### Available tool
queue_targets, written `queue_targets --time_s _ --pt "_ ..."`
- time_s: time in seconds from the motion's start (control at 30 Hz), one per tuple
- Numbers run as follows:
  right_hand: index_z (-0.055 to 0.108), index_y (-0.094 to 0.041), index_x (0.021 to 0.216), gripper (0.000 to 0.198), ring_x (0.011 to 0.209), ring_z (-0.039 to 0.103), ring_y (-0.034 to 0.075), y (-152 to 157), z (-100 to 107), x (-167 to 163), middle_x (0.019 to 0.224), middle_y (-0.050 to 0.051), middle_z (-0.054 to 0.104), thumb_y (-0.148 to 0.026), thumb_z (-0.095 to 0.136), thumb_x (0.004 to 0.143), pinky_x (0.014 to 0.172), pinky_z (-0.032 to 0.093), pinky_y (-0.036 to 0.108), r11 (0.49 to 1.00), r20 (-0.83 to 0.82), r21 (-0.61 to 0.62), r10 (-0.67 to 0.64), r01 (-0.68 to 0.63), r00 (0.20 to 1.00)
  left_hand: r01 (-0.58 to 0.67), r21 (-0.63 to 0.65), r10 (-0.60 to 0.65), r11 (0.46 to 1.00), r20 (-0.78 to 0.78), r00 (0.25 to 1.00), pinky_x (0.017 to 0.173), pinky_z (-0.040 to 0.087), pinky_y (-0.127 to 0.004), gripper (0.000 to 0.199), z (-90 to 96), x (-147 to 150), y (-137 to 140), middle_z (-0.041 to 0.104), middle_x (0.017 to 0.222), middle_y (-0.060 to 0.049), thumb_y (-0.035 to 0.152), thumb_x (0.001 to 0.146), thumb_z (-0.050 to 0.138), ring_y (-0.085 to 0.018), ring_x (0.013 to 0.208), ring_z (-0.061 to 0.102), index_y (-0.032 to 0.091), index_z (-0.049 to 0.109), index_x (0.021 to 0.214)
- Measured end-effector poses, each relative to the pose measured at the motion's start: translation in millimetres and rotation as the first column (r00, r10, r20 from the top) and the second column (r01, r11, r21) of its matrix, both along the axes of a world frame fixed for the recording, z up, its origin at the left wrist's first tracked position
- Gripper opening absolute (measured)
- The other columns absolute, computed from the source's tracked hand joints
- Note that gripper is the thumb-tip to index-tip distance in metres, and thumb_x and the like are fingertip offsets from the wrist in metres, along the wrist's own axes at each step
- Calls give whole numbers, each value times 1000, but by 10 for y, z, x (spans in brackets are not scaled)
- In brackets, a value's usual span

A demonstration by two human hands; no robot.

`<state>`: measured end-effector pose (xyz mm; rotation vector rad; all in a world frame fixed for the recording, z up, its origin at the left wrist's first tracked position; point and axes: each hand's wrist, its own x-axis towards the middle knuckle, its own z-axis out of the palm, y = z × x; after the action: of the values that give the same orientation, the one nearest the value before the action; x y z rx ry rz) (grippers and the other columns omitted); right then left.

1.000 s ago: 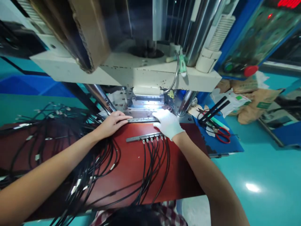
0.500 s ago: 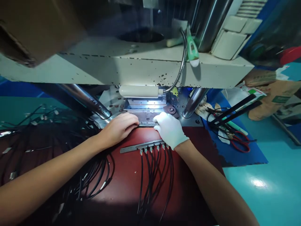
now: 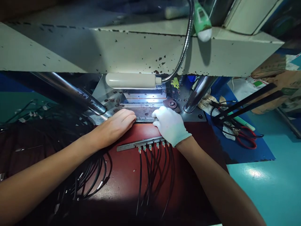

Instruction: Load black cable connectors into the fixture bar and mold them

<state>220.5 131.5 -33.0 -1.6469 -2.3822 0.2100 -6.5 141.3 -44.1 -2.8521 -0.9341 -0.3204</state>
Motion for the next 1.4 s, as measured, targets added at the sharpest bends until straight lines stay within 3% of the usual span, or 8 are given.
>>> queue_targets --time_s 0.37,0.5,0.67,0.77,0.97,1.17,1.4 --pt "67 -19 102 18 99 59 23 -3 34 -4 106 5 66 -23 62 85 82 44 33 1000 11 -11 10 -10 1000 -14 120 20 993 -47 999 74 42 -39 21 -107 6 62 57 96 -15 12 94 37 -27 90 49 10 57 87" --pt "67 -19 102 18 100 58 23 -6 36 -5 106 5 66 -23 61 86 84 43 33 1000 3 -21 5 -5 1000 -12 52 8 999 74 997 74 42 -38 22 -98 -47 79 56 94 -14 13 94 34 -26 88 48 13 55 87" --pt "67 -20 102 18 98 58 22 2 27 -6 106 5 66 -24 61 86 82 43 33 1000 13 -16 5 -4 1000 64 -153 -23 986 257 966 80 44 -36 17 96 -82 21 55 87 -9 17 94 37 -21 85 49 14 52 86" --pt "67 -20 101 17 99 58 23 1 30 -14 105 5 65 -24 60 86 82 43 33 1000 21 -21 6 -6 1000 61 -148 -30 987 206 978 79 43 -37 19 144 -96 13 58 89 -8 20 94 39 -21 87 52 15 56 88" --pt "67 -19 102 18 100 58 24 -11 40 -13 107 5 65 -23 61 86 82 43 33 1000 23 -12 2 -2 1000 3 0 -3 1000 87 996 79 45 -36 26 20 -87 89 61 93 -11 22 97 37 -23 89 54 13 60 90" --pt "67 -19 101 17 99 58 23 3 32 -12 106 6 65 -24 60 86 82 43 33 999 38 5 33 -33 999 -16 69 14 997 25 1000 77 46 -37 29 0 -42 75 61 90 -12 22 97 36 -24 87 54 12 61 85" --pt "67 -19 101 17 100 58 23 2 38 -5 107 6 66 -22 61 85 82 43 33 999 36 16 40 -41 999 -38 68 38 997 -6 999 75 46 -38 33 -1 3 66 60 86 -12 22 97 33 -24 83 51 13 61 81"
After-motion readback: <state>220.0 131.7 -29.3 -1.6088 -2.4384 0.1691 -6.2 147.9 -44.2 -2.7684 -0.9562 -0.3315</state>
